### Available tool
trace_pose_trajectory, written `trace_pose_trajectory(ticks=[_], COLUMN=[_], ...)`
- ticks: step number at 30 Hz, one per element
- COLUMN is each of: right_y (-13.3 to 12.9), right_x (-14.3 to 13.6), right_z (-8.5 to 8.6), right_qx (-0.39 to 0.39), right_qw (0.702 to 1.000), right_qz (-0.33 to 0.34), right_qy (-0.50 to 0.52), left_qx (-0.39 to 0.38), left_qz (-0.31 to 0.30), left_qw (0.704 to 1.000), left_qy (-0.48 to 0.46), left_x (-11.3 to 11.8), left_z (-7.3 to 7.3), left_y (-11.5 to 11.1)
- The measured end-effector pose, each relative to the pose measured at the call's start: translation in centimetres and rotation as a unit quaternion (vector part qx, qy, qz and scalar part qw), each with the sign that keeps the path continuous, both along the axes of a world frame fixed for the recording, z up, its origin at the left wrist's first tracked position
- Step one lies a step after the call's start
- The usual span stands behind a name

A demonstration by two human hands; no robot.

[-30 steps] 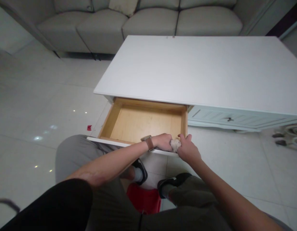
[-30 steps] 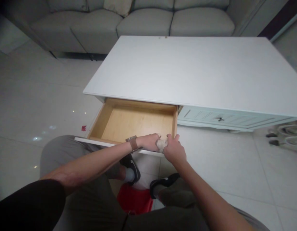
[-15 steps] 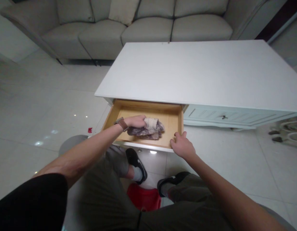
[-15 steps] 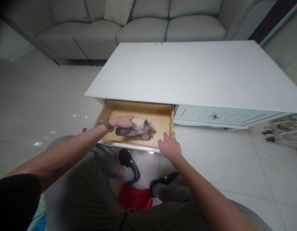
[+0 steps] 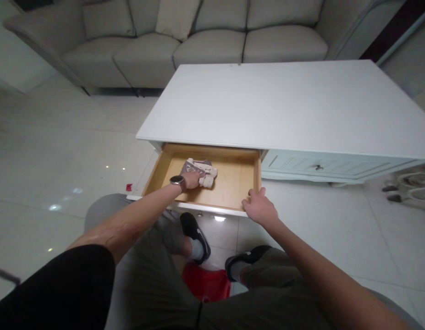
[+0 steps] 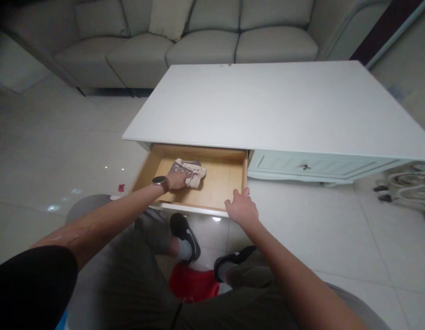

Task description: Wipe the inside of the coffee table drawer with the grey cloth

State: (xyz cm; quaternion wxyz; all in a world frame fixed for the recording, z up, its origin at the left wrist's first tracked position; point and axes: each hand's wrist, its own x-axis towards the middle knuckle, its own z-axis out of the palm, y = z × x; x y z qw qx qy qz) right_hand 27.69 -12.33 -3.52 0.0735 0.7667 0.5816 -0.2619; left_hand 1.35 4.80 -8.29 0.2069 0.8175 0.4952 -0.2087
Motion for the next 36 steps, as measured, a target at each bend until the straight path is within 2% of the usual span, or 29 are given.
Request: trace_pose_trajectory(ticks=[2,6,11,16,18,20,24,29,32,36], right_y=[0.0,0.1,0.1,0.3,0.4,0.5,0.6,0.5,0.5,0.6], right_x=[-0.1,-0.2,-0.2,-0.2,-0.2,-0.2,-0.2,-0.1,-0.1,-0.1], right_z=[0.0,0.0,0.0,0.2,0.3,0.3,0.2,0.1,0.0,0.1], right_qx=[0.002,0.001,0.01,-0.007,-0.014,-0.015,-0.016,-0.012,-0.012,-0.016], right_qw=[1.0,1.0,1.0,1.0,1.0,1.0,1.0,1.0,1.0,1.0], right_qz=[0.0,-0.002,0.0,-0.002,0.0,0.001,0.002,0.008,0.008,0.006], right_qy=[-0.002,-0.002,-0.005,-0.01,-0.009,-0.01,-0.013,-0.015,-0.016,-0.008], left_qx=[-0.004,-0.007,-0.005,0.002,0.012,0.022,0.019,0.04,0.034,0.042], left_qz=[-0.02,-0.046,-0.053,-0.054,-0.053,-0.053,-0.071,-0.064,-0.042,0.041], left_qw=[1.0,0.999,0.998,0.996,0.995,0.995,0.993,0.994,0.997,0.998], left_qy=[0.017,0.012,-0.014,-0.068,-0.08,-0.084,-0.088,-0.077,-0.046,0.021], left_x=[0.7,3.6,10.3,17.8,19.5,20.1,18.7,14.9,10.9,2.6], left_z=[-1.0,-1.8,-3.5,-5.7,-6.2,-6.6,-6.8,-6.3,-5.9,-5.2], left_y=[0.3,1.1,0.8,-1.5,-2.2,-2.4,-1.3,0.7,2.1,3.9])
